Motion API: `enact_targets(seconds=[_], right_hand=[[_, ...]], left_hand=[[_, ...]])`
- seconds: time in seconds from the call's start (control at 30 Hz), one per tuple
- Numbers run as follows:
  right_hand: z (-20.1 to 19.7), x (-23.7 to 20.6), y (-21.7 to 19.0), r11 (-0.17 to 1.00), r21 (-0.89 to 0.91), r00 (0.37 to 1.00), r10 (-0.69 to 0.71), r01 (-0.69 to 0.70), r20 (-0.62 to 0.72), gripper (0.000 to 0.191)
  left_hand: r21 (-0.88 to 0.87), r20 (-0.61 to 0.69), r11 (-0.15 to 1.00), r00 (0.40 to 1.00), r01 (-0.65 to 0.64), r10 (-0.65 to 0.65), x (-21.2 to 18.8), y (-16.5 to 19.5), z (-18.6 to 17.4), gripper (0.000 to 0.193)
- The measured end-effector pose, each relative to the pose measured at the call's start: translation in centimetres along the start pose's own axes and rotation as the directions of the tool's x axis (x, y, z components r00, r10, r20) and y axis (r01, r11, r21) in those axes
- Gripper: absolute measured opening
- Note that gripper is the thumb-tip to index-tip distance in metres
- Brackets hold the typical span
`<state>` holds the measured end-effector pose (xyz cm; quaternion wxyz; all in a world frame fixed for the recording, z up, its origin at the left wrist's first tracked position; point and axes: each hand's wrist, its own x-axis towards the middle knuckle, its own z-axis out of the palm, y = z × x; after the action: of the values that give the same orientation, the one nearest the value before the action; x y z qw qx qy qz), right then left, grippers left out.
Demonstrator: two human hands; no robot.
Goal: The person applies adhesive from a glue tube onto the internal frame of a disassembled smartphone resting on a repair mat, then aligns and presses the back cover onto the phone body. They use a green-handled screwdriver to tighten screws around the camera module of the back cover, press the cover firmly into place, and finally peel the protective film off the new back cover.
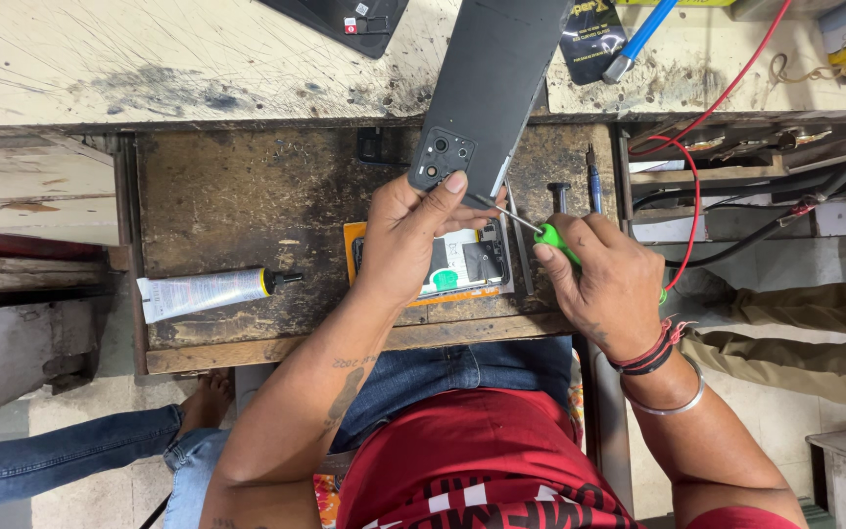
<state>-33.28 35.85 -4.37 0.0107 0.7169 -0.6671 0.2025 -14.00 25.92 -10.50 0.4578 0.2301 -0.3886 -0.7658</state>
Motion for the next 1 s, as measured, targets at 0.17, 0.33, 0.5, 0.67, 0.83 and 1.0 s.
enact_targets(seconds=[0.17,0.33,0.5,0.67,0.83,1.0], right_hand=[[-0.02,-0.02,-0.01,1.0,0.003,1.0,0.011,-0.011,-0.008,0.025],[-0.05,0.09,0.0,1.0,-0.006,1.0,0.017,-0.017,-0.008,0.025],[-0.1,0.2,-0.07,1.0,-0.002,1.0,0.016,-0.016,-0.017,0.025],[-0.23,0.32,-0.07,1.0,-0.011,1.0,0.011,-0.011,-0.018,0.026],[-0.31,0.42,-0.09,1.0,-0.015,1.0,0.019,-0.019,-0.009,0.026],[-0.4,0.48,-0.02,0.999,-0.028,1.0,0.024,-0.025,-0.014,0.026]], left_hand=[[-0.02,0.002,1.0,1.0,0.01,-0.01,-0.08,-0.08,-0.09,0.033],[-0.036,0.004,0.999,1.0,0.014,-0.014,-0.01,-0.17,-0.14,0.032],[-0.022,0.005,1.0,1.0,0.011,-0.011,0.04,-0.25,-0.16,0.032],[0.007,-0.007,1.0,1.0,0.012,-0.011,-0.02,-0.21,-0.11,0.03],[0.029,-0.006,1.0,1.0,0.012,-0.011,-0.09,-0.13,-0.06,0.031],[0.045,-0.01,0.999,1.0,0.015,-0.015,-0.14,-0.23,-0.03,0.031]])
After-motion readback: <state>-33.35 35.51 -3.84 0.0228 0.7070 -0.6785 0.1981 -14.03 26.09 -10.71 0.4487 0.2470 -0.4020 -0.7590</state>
